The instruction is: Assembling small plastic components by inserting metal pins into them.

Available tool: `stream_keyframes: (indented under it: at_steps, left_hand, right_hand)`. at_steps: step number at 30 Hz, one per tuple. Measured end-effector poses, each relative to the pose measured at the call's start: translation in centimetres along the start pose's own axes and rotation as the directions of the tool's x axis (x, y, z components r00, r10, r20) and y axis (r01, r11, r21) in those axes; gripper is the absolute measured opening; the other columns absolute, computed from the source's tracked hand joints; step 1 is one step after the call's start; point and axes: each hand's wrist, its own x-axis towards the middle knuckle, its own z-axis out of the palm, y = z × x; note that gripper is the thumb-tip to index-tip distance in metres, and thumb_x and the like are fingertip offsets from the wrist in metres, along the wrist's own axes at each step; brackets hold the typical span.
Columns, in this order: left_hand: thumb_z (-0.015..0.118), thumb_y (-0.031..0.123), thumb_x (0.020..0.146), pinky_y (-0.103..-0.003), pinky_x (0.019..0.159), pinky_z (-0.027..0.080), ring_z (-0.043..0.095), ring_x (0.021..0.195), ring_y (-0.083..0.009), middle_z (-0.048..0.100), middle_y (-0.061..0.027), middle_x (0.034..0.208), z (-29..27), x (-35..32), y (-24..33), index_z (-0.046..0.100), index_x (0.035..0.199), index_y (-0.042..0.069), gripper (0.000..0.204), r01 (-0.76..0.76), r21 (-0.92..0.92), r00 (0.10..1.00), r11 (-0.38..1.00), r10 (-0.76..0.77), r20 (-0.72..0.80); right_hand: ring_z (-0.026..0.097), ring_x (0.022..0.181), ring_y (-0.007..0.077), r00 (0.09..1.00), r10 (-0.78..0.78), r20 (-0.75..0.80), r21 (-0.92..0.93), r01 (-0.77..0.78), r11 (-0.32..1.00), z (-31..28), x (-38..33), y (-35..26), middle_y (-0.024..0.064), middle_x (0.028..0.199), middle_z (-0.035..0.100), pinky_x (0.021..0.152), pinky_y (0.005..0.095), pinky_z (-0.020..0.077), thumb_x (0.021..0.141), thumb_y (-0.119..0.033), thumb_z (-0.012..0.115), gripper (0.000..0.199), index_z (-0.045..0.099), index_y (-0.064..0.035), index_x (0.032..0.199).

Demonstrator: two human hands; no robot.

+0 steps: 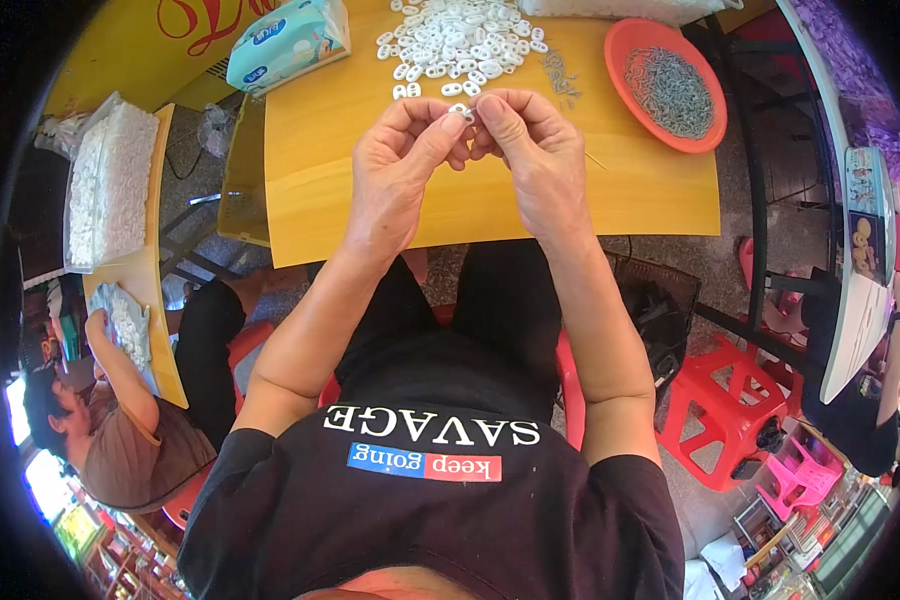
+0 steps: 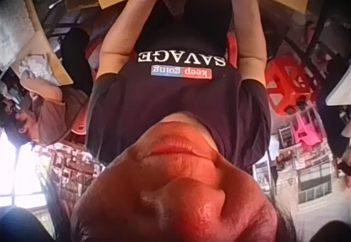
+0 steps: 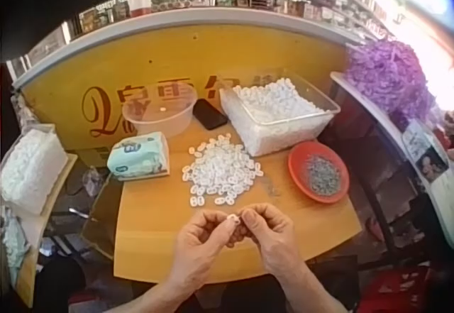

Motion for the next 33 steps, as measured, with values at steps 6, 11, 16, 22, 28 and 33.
stream_keyframes:
  at_steps: [6,11,16,22,28,33]
  left_hand:
    - [0.063,0.012,0.093,-0.022,0.066,0.048,0.060,0.074,-0.0091,0.064,-0.0048,0.084,0.1,-0.1,0.1,0.058,0.098,-0.001,0.015,-0.026,0.012,1.000,1.000,0.026,0.001]
    - [0.063,0.010,0.092,-0.022,0.068,0.049,0.060,0.074,-0.0079,0.064,-0.0046,0.084,0.5,-0.2,0.2,0.057,0.097,-0.001,0.013,-0.032,0.013,0.999,0.999,0.033,-0.025]
    - [0.062,0.009,0.093,-0.022,0.067,0.050,0.061,0.077,-0.0079,0.063,-0.0036,0.084,0.7,-0.2,-0.2,0.056,0.097,-0.002,0.013,-0.060,0.036,0.997,0.998,0.061,-0.040]
    - [0.062,0.009,0.092,-0.021,0.066,0.050,0.061,0.076,-0.0076,0.063,-0.0033,0.084,0.4,0.0,-0.9,0.057,0.097,-0.002,0.013,-0.072,0.094,0.996,0.993,0.077,-0.050]
    - [0.064,0.011,0.092,-0.023,0.068,0.048,0.058,0.072,-0.0089,0.064,-0.0043,0.085,-0.9,0.2,-1.2,0.060,0.098,-0.001,0.014,0.003,0.115,1.000,0.993,0.000,-0.031]
    - [0.064,0.013,0.092,-0.024,0.068,0.047,0.058,0.072,-0.0097,0.064,-0.0047,0.085,-1.5,0.4,-0.7,0.061,0.098,0.000,0.014,0.069,0.046,0.998,0.997,-0.070,0.010]
  right_hand:
    - [0.059,0.073,0.0087,0.999,-0.053,0.014,-0.099,0.054,0.994,0.2,-0.1,-0.2,0.0033,0.083,0.064,0.068,0.0225,0.0491,0.094,-0.016,0.063,0.017,0.064,0.0005,0.099]
    - [0.061,0.072,0.0093,0.979,-0.206,0.015,-0.360,0.197,0.912,0.6,-0.2,-0.5,0.0038,0.082,0.064,0.065,0.0218,0.0507,0.094,-0.013,0.062,0.016,0.062,0.0027,0.098]
    - [0.062,0.071,0.0098,0.976,-0.215,0.017,-0.408,0.203,0.890,1.0,-0.2,-0.6,0.0041,0.082,0.065,0.064,0.0225,0.0514,0.094,-0.012,0.061,0.015,0.061,0.0030,0.096]
    - [0.064,0.070,0.0107,0.990,-0.142,0.008,-0.363,0.136,0.922,0.5,0.3,-0.1,0.0047,0.082,0.065,0.066,0.0239,0.0533,0.094,-0.012,0.061,0.015,0.062,0.0029,0.094]
    - [0.065,0.074,0.0121,1.000,-0.024,-0.013,-0.271,0.020,0.962,0.1,0.0,0.3,0.0060,0.084,0.066,0.068,0.0248,0.0548,0.094,-0.014,0.061,0.018,0.063,0.0033,0.098]
    - [0.066,0.075,0.0125,0.998,-0.053,0.025,-0.336,0.058,0.940,0.0,-0.1,-0.4,0.0073,0.086,0.067,0.070,0.0247,0.0552,0.095,-0.014,0.060,0.020,0.064,0.0044,0.100]
